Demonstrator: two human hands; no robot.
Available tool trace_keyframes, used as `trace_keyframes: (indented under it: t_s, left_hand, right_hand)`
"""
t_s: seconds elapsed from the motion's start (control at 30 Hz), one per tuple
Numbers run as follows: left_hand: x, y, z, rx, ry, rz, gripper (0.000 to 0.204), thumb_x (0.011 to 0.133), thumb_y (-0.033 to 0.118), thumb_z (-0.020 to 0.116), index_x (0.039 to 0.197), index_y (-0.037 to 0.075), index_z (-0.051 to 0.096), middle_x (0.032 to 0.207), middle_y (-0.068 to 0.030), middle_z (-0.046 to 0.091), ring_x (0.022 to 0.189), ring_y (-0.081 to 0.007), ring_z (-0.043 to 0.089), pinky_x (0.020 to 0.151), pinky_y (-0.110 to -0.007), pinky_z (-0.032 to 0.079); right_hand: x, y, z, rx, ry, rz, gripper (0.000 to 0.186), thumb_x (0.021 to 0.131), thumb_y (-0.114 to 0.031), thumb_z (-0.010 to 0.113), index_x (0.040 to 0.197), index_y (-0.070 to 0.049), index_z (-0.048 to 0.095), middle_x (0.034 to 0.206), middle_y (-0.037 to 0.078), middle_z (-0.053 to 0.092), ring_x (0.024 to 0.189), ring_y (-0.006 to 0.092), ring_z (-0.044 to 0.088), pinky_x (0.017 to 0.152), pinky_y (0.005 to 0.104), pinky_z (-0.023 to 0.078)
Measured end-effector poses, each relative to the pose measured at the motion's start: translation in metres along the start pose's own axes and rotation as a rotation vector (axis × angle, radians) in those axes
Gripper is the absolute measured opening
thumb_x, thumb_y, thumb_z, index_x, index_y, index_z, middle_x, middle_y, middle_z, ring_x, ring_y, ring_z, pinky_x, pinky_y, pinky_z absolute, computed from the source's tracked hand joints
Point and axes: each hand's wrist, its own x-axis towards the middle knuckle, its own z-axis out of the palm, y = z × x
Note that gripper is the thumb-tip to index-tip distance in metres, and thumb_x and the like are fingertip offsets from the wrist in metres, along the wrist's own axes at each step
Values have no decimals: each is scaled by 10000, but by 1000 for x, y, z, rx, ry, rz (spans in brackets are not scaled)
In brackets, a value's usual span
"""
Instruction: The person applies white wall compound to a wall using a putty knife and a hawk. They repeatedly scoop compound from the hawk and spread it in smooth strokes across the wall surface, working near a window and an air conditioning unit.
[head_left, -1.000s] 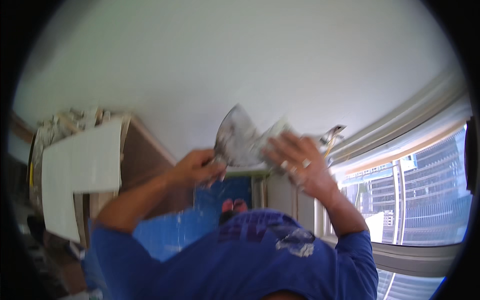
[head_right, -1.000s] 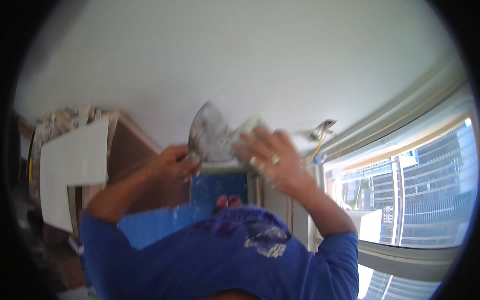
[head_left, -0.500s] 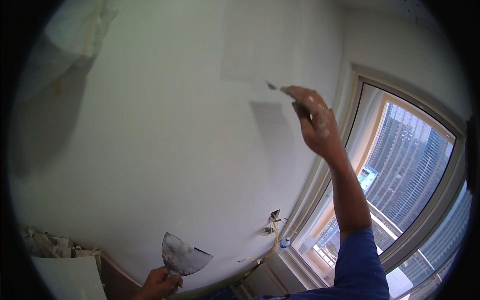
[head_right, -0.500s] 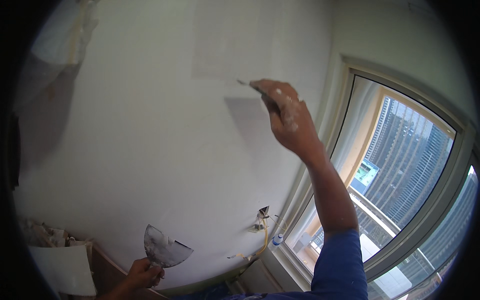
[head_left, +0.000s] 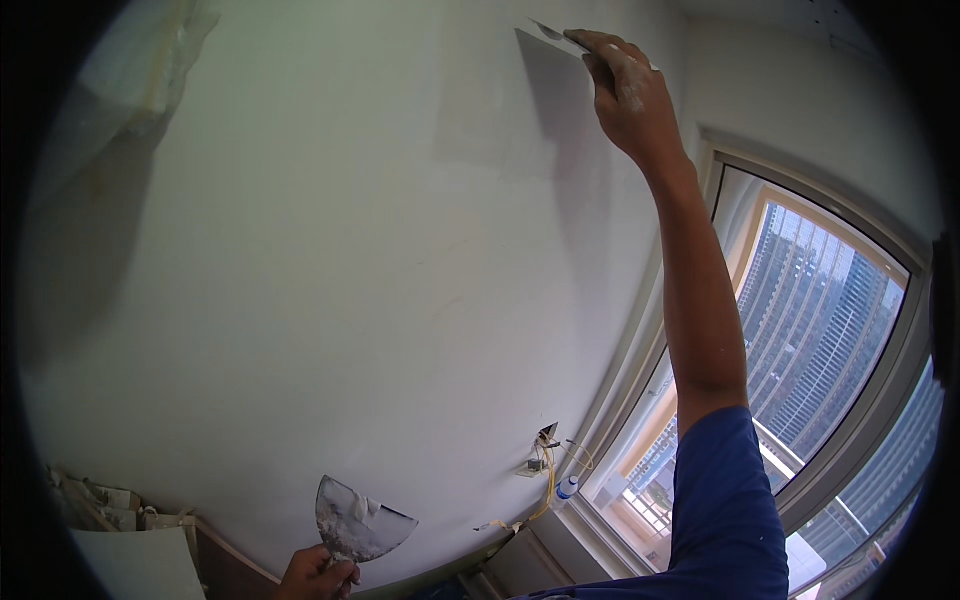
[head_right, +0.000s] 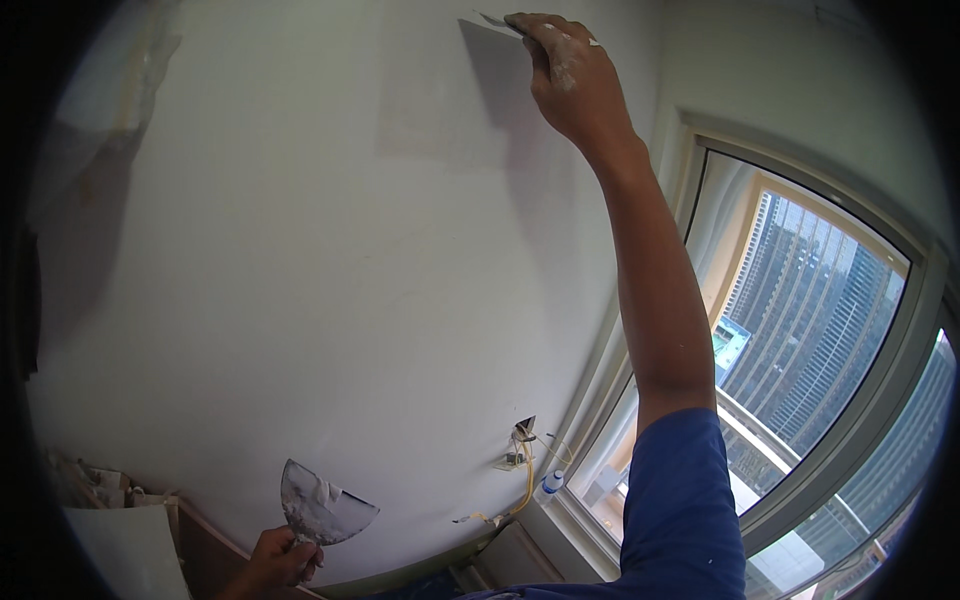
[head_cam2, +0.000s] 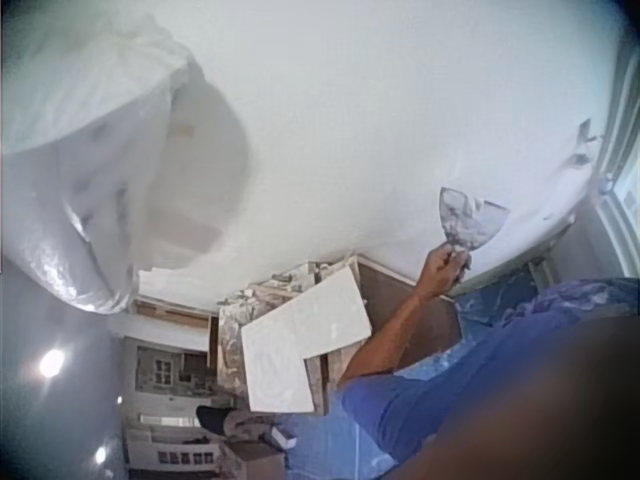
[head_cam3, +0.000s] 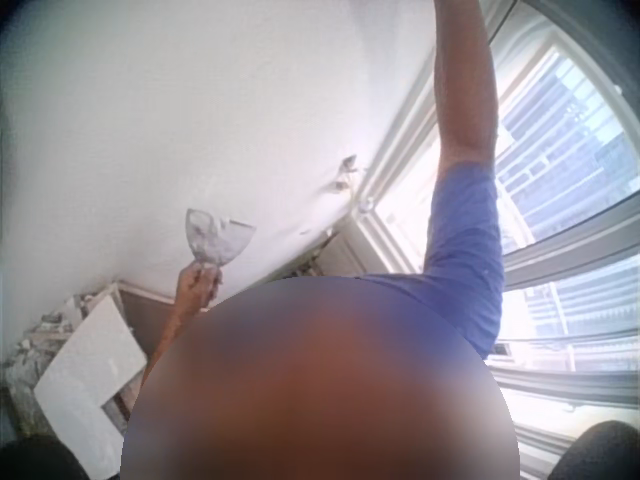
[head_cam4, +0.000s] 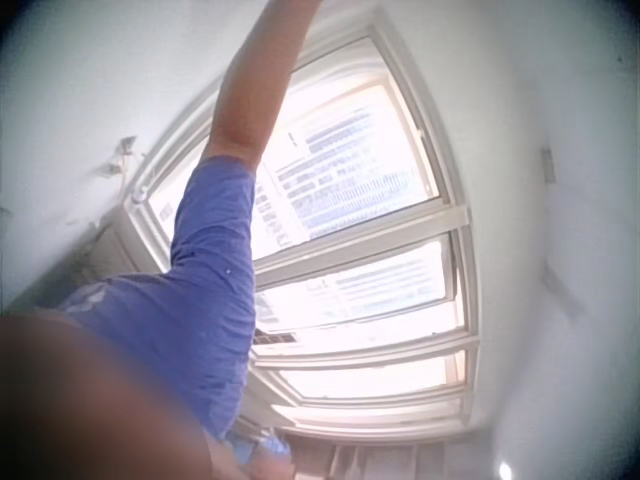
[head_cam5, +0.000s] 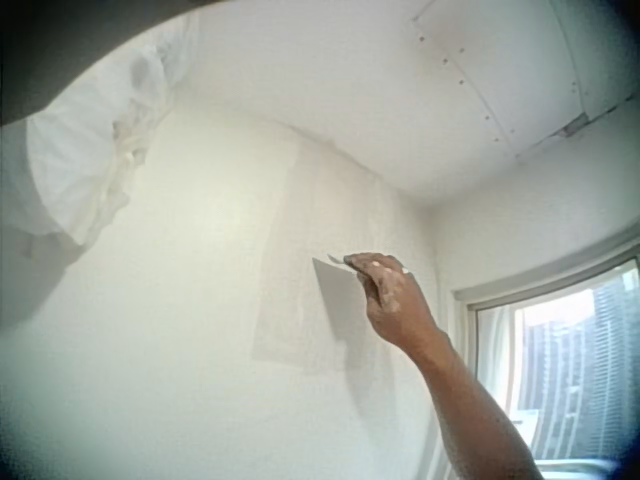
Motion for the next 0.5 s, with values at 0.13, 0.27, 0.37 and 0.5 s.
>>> trace_keyframes:
  t_s: [0.13,0.27,0.37,0.5]
  left_hand:
    - [2,1,0,-10,-8,-9,185,1004,153,605,902,13,670,706,-52,653,558,-100,601,476,-251,443]
    - [6,-5,-1,-49,-14,-4,179,1003,147,608,903,11,668,711,-51,652,577,-102,610,496,-254,457]
    - [7,-2,-2,4,-16,-7,175,1000,144,613,902,10,670,709,-52,653,587,-105,615,503,-255,460]
    - [9,-2,0,2,-15,-5,197,1004,179,625,881,31,671,684,-31,629,565,-91,577,496,-253,443]
  right_hand:
    - [8,4,8,-39,3,-76,268,1015,-68,557,1239,-79,704,1200,126,732,1123,336,673,947,411,536]
    - [10,2,15,-26,18,-77,269,1017,-72,555,1239,-80,707,1212,117,729,1144,337,663,978,413,526]
    - [8,0,21,-50,8,-47,270,1023,-83,549,1238,-88,711,1222,110,725,1151,332,661,989,414,524]
    - [-13,8,31,-82,35,-79,268,1000,-52,563,1213,-86,721,1210,101,729,1143,316,664,961,407,547]
